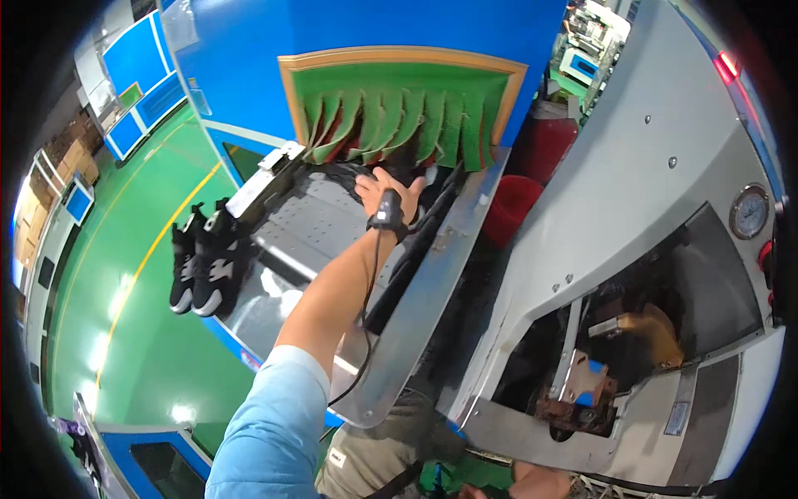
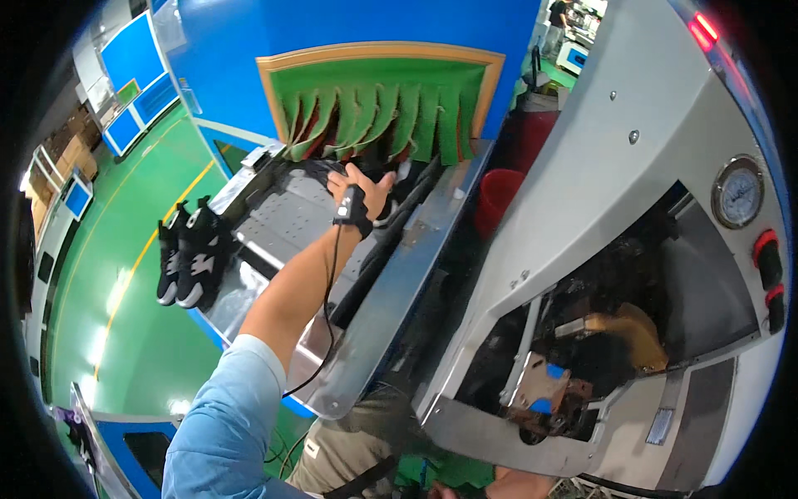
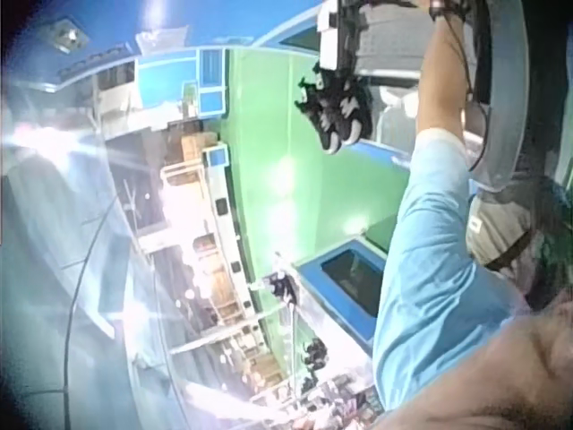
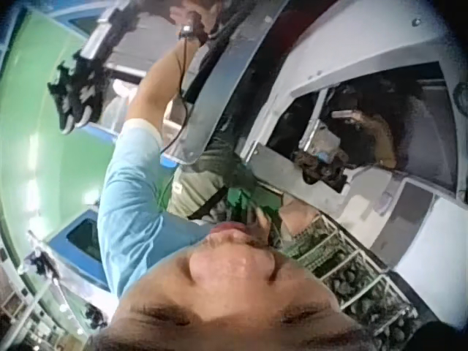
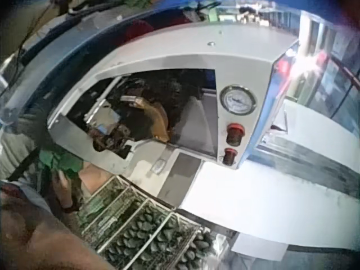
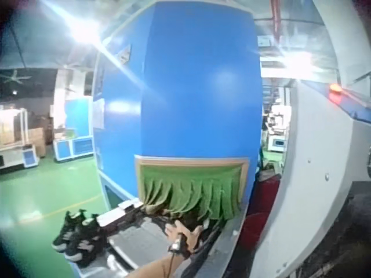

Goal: Operating a toe-lasting machine to shape and attach the upper part of shoes to their insoles.

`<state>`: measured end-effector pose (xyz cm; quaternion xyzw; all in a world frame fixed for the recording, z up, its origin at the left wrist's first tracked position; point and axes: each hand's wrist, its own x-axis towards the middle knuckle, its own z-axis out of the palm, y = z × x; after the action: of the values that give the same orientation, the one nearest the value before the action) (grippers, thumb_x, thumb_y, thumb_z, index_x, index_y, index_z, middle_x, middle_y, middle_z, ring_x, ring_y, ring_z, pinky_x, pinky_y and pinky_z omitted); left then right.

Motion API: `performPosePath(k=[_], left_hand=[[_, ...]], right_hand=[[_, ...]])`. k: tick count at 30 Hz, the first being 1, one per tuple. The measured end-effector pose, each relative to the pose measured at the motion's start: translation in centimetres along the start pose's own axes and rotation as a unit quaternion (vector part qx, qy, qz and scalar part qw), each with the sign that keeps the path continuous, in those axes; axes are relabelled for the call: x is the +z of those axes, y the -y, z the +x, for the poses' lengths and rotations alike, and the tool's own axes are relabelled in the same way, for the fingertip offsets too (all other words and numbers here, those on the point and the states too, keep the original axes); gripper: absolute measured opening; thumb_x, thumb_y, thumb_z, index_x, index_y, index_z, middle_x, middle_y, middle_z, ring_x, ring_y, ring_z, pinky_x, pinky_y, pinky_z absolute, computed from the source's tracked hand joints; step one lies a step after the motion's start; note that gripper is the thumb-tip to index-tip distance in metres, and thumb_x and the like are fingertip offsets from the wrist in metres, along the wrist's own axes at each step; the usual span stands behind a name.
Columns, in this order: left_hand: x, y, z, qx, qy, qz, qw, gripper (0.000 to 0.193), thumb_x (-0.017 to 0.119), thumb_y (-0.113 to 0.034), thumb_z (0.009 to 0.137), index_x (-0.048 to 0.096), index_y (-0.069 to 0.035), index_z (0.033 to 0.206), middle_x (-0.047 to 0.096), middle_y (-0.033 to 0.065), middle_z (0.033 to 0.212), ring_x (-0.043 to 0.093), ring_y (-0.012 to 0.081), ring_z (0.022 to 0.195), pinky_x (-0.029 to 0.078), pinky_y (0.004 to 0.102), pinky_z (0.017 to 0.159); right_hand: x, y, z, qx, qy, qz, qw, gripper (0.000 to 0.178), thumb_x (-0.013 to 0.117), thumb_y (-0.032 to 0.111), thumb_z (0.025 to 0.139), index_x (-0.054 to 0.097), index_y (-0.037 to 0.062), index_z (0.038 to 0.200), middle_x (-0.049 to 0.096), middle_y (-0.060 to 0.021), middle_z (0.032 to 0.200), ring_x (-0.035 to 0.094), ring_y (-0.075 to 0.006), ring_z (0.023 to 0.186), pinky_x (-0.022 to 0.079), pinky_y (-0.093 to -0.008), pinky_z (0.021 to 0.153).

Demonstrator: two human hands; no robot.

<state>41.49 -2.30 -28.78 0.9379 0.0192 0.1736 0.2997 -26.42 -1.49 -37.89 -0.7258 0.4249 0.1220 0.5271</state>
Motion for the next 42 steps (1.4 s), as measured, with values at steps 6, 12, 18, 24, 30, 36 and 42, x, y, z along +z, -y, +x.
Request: performPosePath(k=[6, 12, 18, 24, 30, 36, 42], left_hand=[[1.1, 0.2, 3.0, 0.070, 0.017, 0.036, 0.997, 0.079, 0.085, -0.048, 0.073, 0.051, 0.009, 0.115, 0.062, 0.0262, 0.116, 0.059, 0.0425, 0.113, 0.050, 0.0463, 0.097], [3.6, 4.3, 6.2, 0.108, 0.001, -0.060, 0.992, 0.055, 0.079, -0.026, 0.074, 0.054, 0.005, 0.112, 0.066, 0.0302, 0.104, 0.065, 0.0478, 0.100, 0.053, 0.0499, 0.089], [-11.1, 8.2, -3.9, 0.096, 0.098, -0.473, 0.870, 0.067, 0.079, -0.008, 0.073, 0.052, 0.004, 0.133, 0.067, 0.0132, 0.113, 0.065, 0.0212, 0.102, 0.054, 0.0337, 0.088], [-25.8, 9.0, -20.1, 0.008, 0.359, -0.681, 0.638, 0.077, 0.080, -0.003, 0.080, 0.044, 0.000, 0.147, 0.059, 0.0097, 0.137, 0.059, 0.0212, 0.124, 0.049, 0.0361, 0.105], [-28.7, 5.2, -37.0, 0.019, 0.546, -0.495, 0.675, 0.108, 0.096, -0.031, 0.070, 0.029, 0.006, 0.147, 0.048, 0.0169, 0.143, 0.048, 0.0225, 0.131, 0.038, 0.0385, 0.114], [-20.5, 4.7, -45.2, -0.128, 0.494, -0.541, 0.669, 0.081, 0.065, -0.059, 0.093, 0.049, 0.010, 0.133, 0.065, 0.0186, 0.122, 0.063, 0.0275, 0.114, 0.049, 0.0378, 0.099], [-27.0, 2.4, -42.5, 0.228, 0.446, -0.186, 0.845, 0.050, 0.062, -0.050, 0.094, 0.057, -0.001, 0.101, 0.065, 0.0279, 0.094, 0.065, 0.0453, 0.088, 0.051, 0.0501, 0.076]], right_hand=[[1.0, -0.1, 1.6, -0.212, -0.002, -0.413, 0.886, 0.061, 0.061, 0.036, 0.097, 0.046, 0.0122, 0.151, 0.047, -0.0180, 0.149, 0.048, -0.0393, 0.131, 0.039, -0.0523, 0.109], [-0.2, 7.3, 3.2, -0.163, -0.020, -0.222, 0.961, 0.048, 0.061, 0.031, 0.100, 0.057, 0.0114, 0.143, 0.067, -0.0165, 0.124, 0.061, -0.0373, 0.112, 0.047, -0.0481, 0.101], [-1.8, 12.5, 1.4, -0.290, -0.089, -0.059, 0.951, 0.034, 0.058, 0.027, 0.104, 0.067, 0.0071, 0.131, 0.075, -0.0143, 0.110, 0.070, -0.0305, 0.083, 0.058, -0.0430, 0.073], [-1.4, 22.2, -0.6, -0.452, 0.075, 0.355, 0.815, 0.080, 0.076, 0.029, 0.092, 0.036, -0.0011, 0.154, 0.051, -0.0223, 0.146, 0.050, -0.0330, 0.134, 0.036, -0.0474, 0.115], [-1.8, 21.8, -4.1, -0.447, -0.082, 0.377, 0.807, 0.105, 0.070, 0.016, 0.080, 0.005, -0.0036, 0.160, 0.032, -0.0239, 0.156, 0.042, -0.0342, 0.139, 0.033, -0.0454, 0.117], [-2.7, 17.0, -6.3, -0.439, -0.190, 0.244, 0.844, 0.113, 0.075, 0.033, 0.080, 0.005, -0.0065, 0.159, 0.029, -0.0261, 0.156, 0.036, -0.0359, 0.142, 0.027, -0.0451, 0.119], [-2.8, 12.2, -7.2, -0.386, -0.370, 0.040, 0.844, 0.114, 0.080, 0.026, 0.071, 0.014, -0.0093, 0.157, 0.033, -0.0299, 0.153, 0.037, -0.0430, 0.141, 0.027, -0.0510, 0.119]])
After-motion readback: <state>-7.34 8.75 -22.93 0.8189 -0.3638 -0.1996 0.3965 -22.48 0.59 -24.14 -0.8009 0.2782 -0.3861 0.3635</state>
